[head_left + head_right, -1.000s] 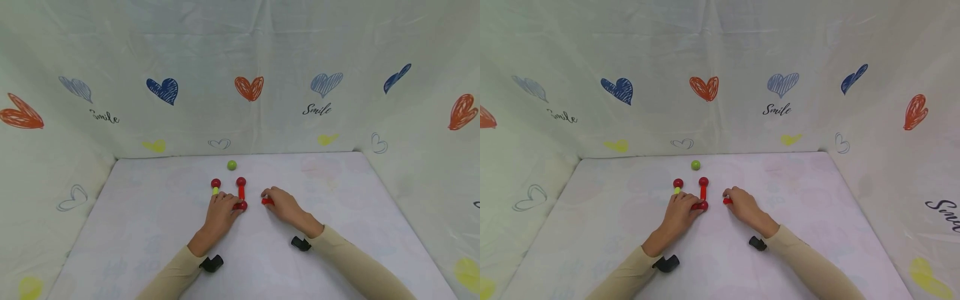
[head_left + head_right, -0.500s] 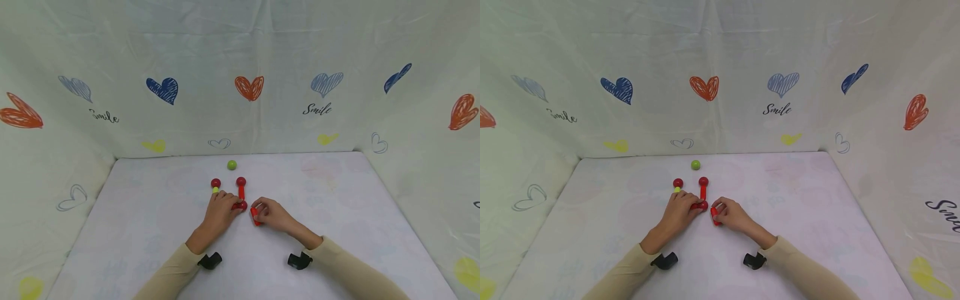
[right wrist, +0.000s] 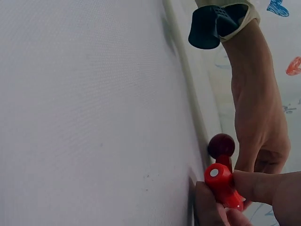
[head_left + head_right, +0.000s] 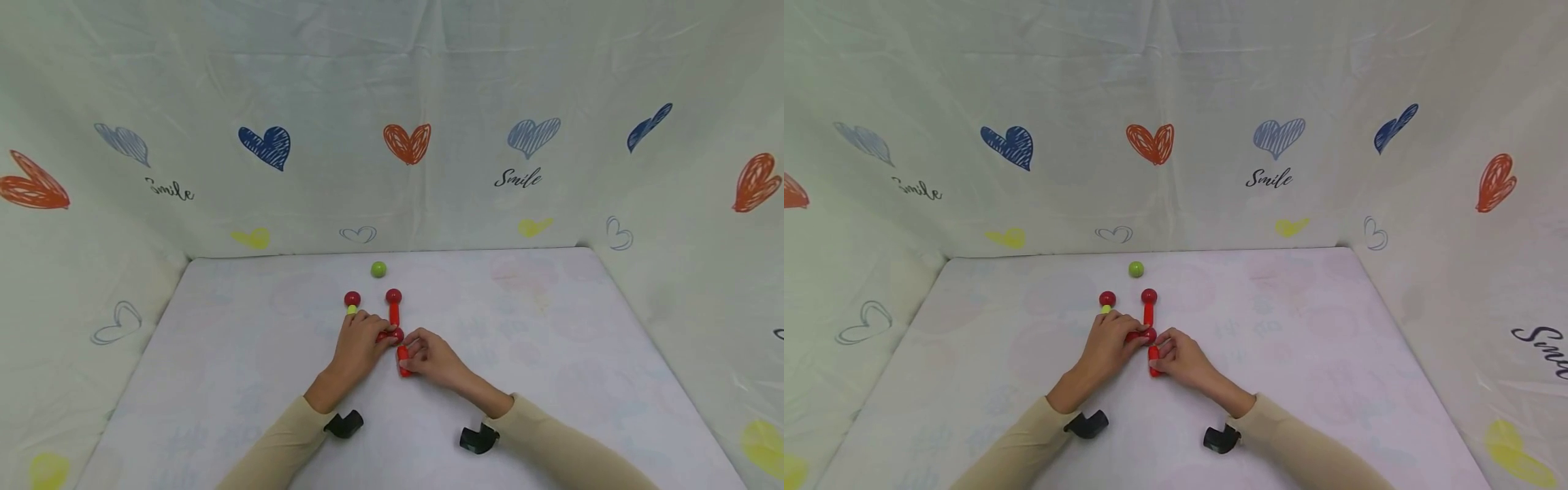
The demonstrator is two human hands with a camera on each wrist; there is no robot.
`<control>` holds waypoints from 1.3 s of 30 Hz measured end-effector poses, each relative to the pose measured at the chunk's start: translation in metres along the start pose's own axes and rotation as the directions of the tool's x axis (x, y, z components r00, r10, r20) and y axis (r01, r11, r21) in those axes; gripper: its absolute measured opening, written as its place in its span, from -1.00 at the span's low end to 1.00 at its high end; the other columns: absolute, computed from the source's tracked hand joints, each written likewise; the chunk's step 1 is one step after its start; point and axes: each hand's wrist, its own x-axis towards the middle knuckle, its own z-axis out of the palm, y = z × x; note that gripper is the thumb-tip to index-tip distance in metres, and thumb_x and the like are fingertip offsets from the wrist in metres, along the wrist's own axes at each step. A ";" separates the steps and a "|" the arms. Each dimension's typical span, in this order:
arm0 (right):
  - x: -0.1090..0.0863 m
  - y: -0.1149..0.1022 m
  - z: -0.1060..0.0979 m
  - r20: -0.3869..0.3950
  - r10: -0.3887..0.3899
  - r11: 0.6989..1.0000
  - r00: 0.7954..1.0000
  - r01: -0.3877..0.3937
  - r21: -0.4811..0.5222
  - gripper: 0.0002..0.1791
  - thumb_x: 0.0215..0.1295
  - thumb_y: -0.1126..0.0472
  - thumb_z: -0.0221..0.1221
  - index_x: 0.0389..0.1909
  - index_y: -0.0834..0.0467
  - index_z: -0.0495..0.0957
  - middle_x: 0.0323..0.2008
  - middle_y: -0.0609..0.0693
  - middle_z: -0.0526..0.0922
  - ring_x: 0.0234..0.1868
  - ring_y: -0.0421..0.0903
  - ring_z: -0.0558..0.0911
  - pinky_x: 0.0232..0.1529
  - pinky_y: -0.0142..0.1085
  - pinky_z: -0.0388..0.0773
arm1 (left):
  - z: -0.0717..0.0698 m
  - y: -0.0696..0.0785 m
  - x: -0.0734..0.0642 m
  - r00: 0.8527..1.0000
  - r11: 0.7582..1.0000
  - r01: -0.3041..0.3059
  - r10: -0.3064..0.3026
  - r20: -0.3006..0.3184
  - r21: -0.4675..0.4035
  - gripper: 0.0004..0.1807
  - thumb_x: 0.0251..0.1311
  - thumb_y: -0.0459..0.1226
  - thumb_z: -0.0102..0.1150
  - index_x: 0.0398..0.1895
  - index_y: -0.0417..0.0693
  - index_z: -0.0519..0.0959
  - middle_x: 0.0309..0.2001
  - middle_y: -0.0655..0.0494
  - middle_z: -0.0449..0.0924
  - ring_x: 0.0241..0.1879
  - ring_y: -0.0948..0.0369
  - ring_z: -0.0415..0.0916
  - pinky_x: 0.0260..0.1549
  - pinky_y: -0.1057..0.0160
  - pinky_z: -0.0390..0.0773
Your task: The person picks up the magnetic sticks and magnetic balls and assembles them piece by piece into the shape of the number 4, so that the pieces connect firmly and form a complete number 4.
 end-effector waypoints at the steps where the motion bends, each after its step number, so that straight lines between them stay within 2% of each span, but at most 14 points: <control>1: 0.000 0.000 0.001 -0.007 0.000 1.000 1.000 0.000 0.001 -0.61 0.32 0.38 0.37 0.08 0.39 0.49 -0.26 0.08 0.67 -0.38 -0.18 0.62 -0.31 -0.42 0.56 | 0.000 0.000 0.000 1.000 1.000 -0.001 0.001 -0.002 0.000 -0.74 0.24 -0.13 0.52 -0.05 0.02 0.80 -0.16 0.14 0.79 -0.14 0.14 0.47 0.13 -0.01 0.44; 14: 0.005 0.002 0.011 -0.090 0.004 1.000 0.996 -0.005 -0.013 -0.63 0.29 0.39 0.39 -0.01 0.35 0.43 -0.31 0.05 0.65 -0.39 -0.19 0.60 -0.33 -0.44 0.56 | 0.001 -0.001 -0.001 0.999 1.000 -0.021 0.020 -0.036 -0.011 -0.75 0.26 -0.15 0.50 -0.04 0.00 0.82 -0.20 0.15 0.79 -0.17 0.15 0.46 0.14 0.01 0.44; 21: 0.005 -0.001 0.011 -0.092 -0.015 0.999 0.996 0.011 -0.041 -0.63 0.30 0.38 0.40 -0.02 0.34 0.44 -0.29 0.05 0.65 -0.38 -0.18 0.60 -0.34 -0.44 0.55 | 0.002 -0.001 0.001 0.998 1.000 -0.027 0.028 -0.050 0.012 -0.74 0.25 -0.13 0.51 -0.05 0.02 0.83 -0.20 0.17 0.80 -0.17 0.16 0.46 0.11 0.03 0.44; 29: 0.009 -0.005 0.007 -0.072 -0.025 0.996 0.997 0.018 -0.092 -0.68 0.30 0.37 0.38 -0.05 0.31 0.47 -0.29 0.05 0.65 -0.39 -0.18 0.61 -0.36 -0.41 0.58 | 0.001 0.001 0.001 0.999 1.000 -0.009 0.010 -0.043 0.019 -0.70 0.19 -0.13 0.56 -0.04 -0.01 0.83 -0.18 0.13 0.80 -0.13 0.13 0.50 0.14 0.00 0.46; 34: 0.018 -0.013 -0.004 -0.135 -0.022 0.994 0.991 0.007 -0.108 -0.77 0.35 0.40 0.31 -0.06 0.31 0.51 -0.24 0.09 0.67 -0.36 -0.12 0.68 -0.31 -0.31 0.69 | 0.004 0.001 0.002 0.999 0.999 0.002 -0.001 -0.032 0.032 -0.70 0.19 -0.12 0.56 -0.04 0.01 0.83 -0.18 0.13 0.79 -0.12 0.13 0.51 0.14 0.00 0.47; 39: 0.038 -0.027 -0.020 -0.224 -0.050 0.987 0.973 0.014 -0.157 -0.77 0.37 0.41 0.30 0.00 0.32 0.56 -0.16 0.15 0.70 -0.22 0.02 0.73 -0.17 -0.16 0.74 | 0.004 0.001 0.002 1.000 1.000 0.019 -0.018 -0.019 0.024 -0.68 0.19 -0.11 0.56 -0.01 0.02 0.83 -0.19 0.12 0.76 -0.10 0.13 0.52 0.12 0.00 0.48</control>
